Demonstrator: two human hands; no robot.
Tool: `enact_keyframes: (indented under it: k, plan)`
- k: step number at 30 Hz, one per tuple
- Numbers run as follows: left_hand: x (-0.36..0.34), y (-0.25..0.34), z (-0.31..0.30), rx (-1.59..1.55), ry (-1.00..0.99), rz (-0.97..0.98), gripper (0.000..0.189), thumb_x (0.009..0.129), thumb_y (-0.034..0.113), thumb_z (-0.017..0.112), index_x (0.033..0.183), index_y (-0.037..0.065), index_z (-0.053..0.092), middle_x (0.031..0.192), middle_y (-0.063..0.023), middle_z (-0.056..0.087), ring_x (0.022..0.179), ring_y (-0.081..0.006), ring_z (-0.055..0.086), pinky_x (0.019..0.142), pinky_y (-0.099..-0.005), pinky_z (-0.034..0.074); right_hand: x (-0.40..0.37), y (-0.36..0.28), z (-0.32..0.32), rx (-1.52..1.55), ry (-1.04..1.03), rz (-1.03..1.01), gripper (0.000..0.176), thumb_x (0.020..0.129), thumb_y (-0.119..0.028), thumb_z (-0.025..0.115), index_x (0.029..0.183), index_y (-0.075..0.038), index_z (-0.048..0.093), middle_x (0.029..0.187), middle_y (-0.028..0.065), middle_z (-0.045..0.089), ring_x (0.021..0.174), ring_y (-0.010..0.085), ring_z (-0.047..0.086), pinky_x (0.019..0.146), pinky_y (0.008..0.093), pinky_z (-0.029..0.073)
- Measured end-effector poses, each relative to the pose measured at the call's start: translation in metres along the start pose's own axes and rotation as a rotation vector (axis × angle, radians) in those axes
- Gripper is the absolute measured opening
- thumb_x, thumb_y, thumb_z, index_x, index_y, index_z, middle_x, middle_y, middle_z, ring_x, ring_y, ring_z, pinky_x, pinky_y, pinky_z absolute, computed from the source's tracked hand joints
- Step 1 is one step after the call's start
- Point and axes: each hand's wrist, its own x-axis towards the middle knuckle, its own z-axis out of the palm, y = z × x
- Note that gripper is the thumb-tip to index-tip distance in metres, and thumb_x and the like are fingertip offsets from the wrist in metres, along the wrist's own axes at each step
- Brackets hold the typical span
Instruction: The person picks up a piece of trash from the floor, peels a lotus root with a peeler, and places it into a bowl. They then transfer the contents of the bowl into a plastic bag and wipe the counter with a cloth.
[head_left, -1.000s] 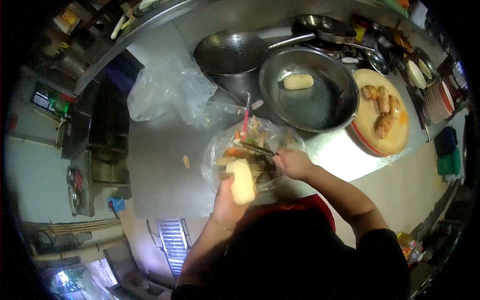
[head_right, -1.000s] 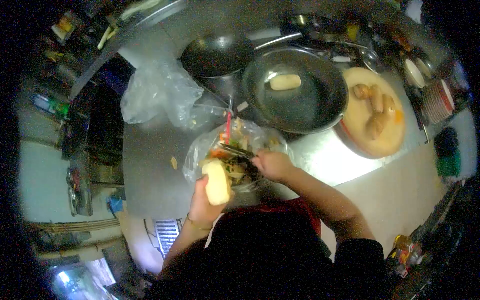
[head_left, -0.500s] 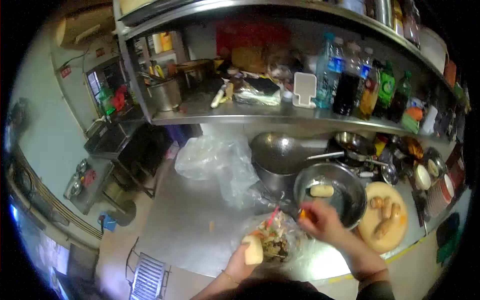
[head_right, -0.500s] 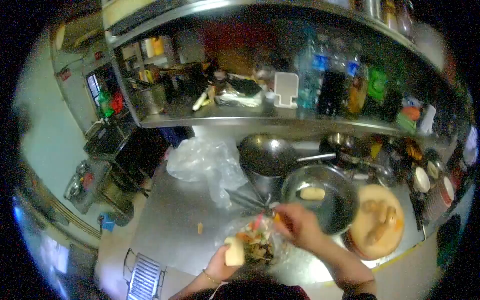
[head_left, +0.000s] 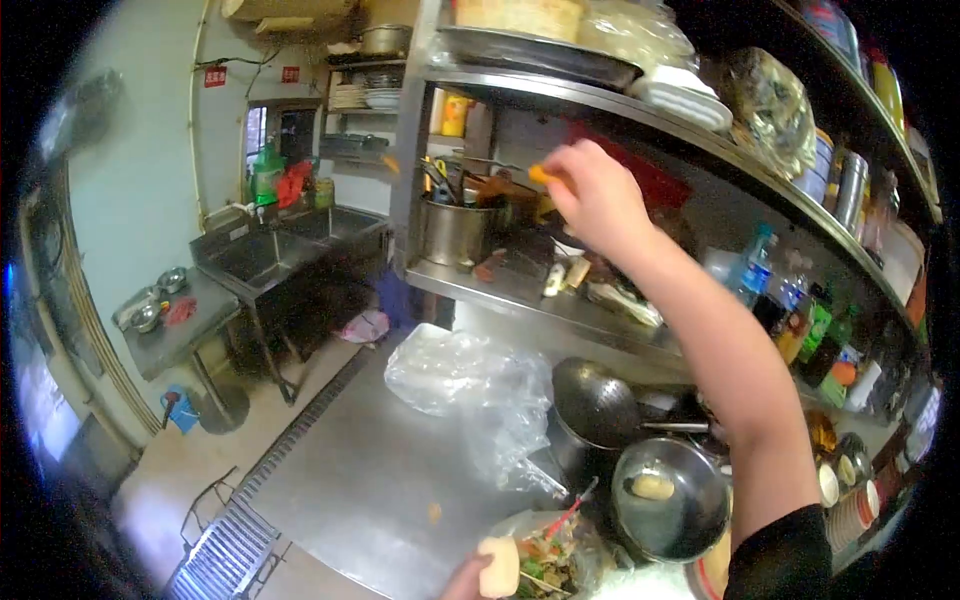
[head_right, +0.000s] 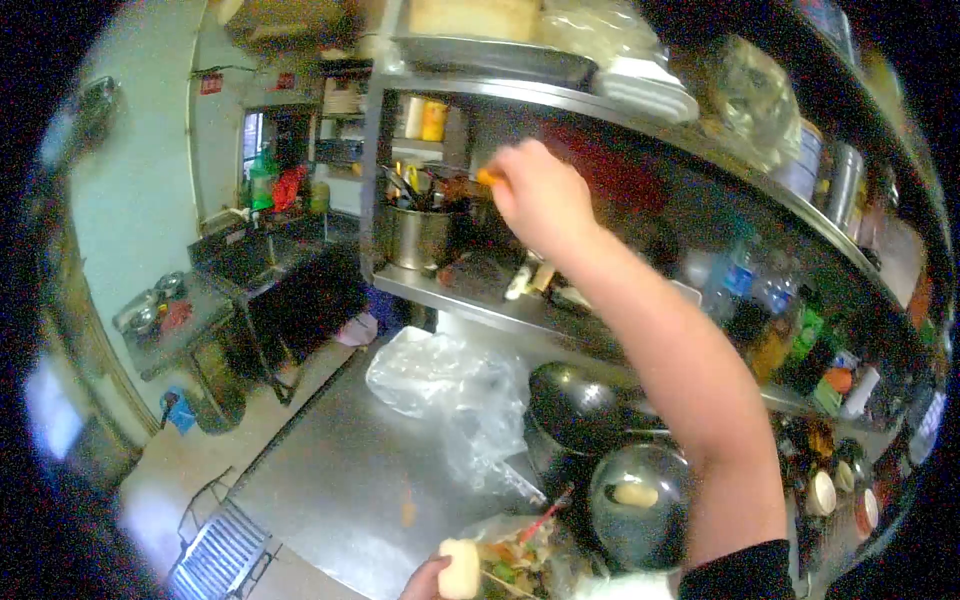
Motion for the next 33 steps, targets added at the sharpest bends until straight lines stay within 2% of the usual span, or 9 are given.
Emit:
enact_keyframes:
  k: [4, 7, 11, 15, 18, 19, 22, 27, 33]
  plan:
    - [0.007, 0.008, -0.022, 0.033, 0.034, 0.013, 0.040, 0.095, 0.028, 0.046, 0.124, 0.003, 0.053, 0.106, -0.0089, 0.066, 0.094, -0.0219, 0.065, 0.082, -0.0361, 0.053, 0.095, -0.024, 0.047, -0.334, -0.320, -0.023, 0.018, 0.080, -0.020, 0.063, 0.093, -0.009, 0.069, 0.098, 0.0159, 0.066, 0.094, 0.0325, 0.065, 0.079, 0.0438, 0.053]
    - [0.011, 0.007, -0.043, 0.007, 0.036, 0.018, 0.039, 0.095, 0.028, 0.045, 0.124, 0.002, 0.054, 0.107, -0.0090, 0.066, 0.094, -0.0219, 0.065, 0.082, -0.0360, 0.053, 0.122, -0.039, 0.082, -0.264, -0.546, -0.016, 0.032, 0.081, -0.032, 0.061, 0.097, -0.006, 0.071, 0.103, 0.0206, 0.067, 0.101, 0.0338, 0.064, 0.085, 0.0434, 0.051]
    - [0.018, 0.006, -0.052, -0.034, 0.037, 0.082, 0.041, 0.096, 0.028, 0.044, 0.125, 0.001, 0.053, 0.110, -0.0103, 0.065, 0.097, -0.0231, 0.064, 0.085, -0.0368, 0.052, 0.133, -0.020, 0.148, 0.085, -0.452, 0.132, 0.070, 0.084, -0.060, 0.047, 0.108, 0.002, 0.067, 0.113, 0.0261, 0.063, 0.104, 0.0387, 0.061, 0.091, 0.0437, 0.047]
    - [0.007, 0.018, -0.048, -0.165, 0.079, -0.007, 0.044, 0.096, 0.031, 0.043, 0.128, 0.001, 0.051, 0.115, -0.0123, 0.064, 0.103, -0.0252, 0.062, 0.090, -0.0385, 0.049, 0.139, -0.005, 0.120, 0.263, -0.557, 0.180, 0.084, 0.083, -0.069, 0.048, 0.112, 0.008, 0.062, 0.112, 0.0216, 0.063, 0.101, 0.0293, 0.061, 0.089, 0.0392, 0.047]
    - [0.012, 0.023, -0.061, -0.161, 0.113, -0.046, 0.046, 0.097, 0.034, 0.042, 0.129, 0.001, 0.051, 0.116, -0.0126, 0.063, 0.105, -0.0261, 0.061, 0.092, -0.0393, 0.048, 0.115, -0.010, 0.084, -0.144, -0.692, -0.024, 0.061, 0.076, -0.058, 0.063, 0.100, -0.002, 0.070, 0.101, 0.0205, 0.068, 0.095, 0.0332, 0.065, 0.085, 0.0406, 0.049]
    - [0.014, 0.023, -0.062, -0.146, 0.088, -0.031, 0.046, 0.097, 0.034, 0.042, 0.129, 0.001, 0.051, 0.116, -0.0123, 0.063, 0.105, -0.0258, 0.061, 0.092, -0.0393, 0.048, 0.111, -0.011, 0.077, -0.145, -0.769, -0.018, 0.041, 0.075, -0.041, 0.069, 0.098, -0.007, 0.071, 0.097, 0.0172, 0.069, 0.091, 0.0321, 0.066, 0.083, 0.0404, 0.050]
    - [0.016, 0.029, -0.059, -0.087, -0.012, 0.001, 0.045, 0.098, 0.034, 0.041, 0.128, 0.002, 0.051, 0.116, -0.0111, 0.063, 0.104, -0.0246, 0.062, 0.092, -0.0389, 0.048, 0.102, 0.004, 0.080, -0.211, -0.614, -0.092, 0.029, 0.076, -0.020, 0.069, 0.098, -0.001, 0.067, 0.092, 0.0192, 0.067, 0.089, 0.0323, 0.065, 0.079, 0.0408, 0.050]
    - [0.009, 0.033, -0.036, -0.012, -0.144, 0.069, 0.042, 0.099, 0.035, 0.041, 0.125, 0.005, 0.054, 0.113, -0.0079, 0.065, 0.101, -0.0217, 0.063, 0.089, -0.0367, 0.050, 0.110, 0.041, 0.061, -0.061, -0.301, 0.010, 0.021, 0.078, -0.016, 0.062, 0.094, -0.003, 0.070, 0.091, 0.0173, 0.068, 0.086, 0.0314, 0.066, 0.078, 0.0400, 0.052]
    - [-0.002, 0.018, -0.019, -0.023, 0.034, -0.011, 0.038, 0.097, 0.038, 0.046, 0.120, 0.010, 0.057, 0.103, -0.0051, 0.067, 0.094, -0.0193, 0.064, 0.082, -0.0337, 0.052, 0.037, 0.084, 0.013, 0.204, 0.015, 0.214, 0.021, 0.079, -0.018, 0.065, 0.092, -0.003, 0.070, 0.088, 0.0147, 0.070, 0.080, 0.0245, 0.067, 0.075, 0.0357, 0.052]
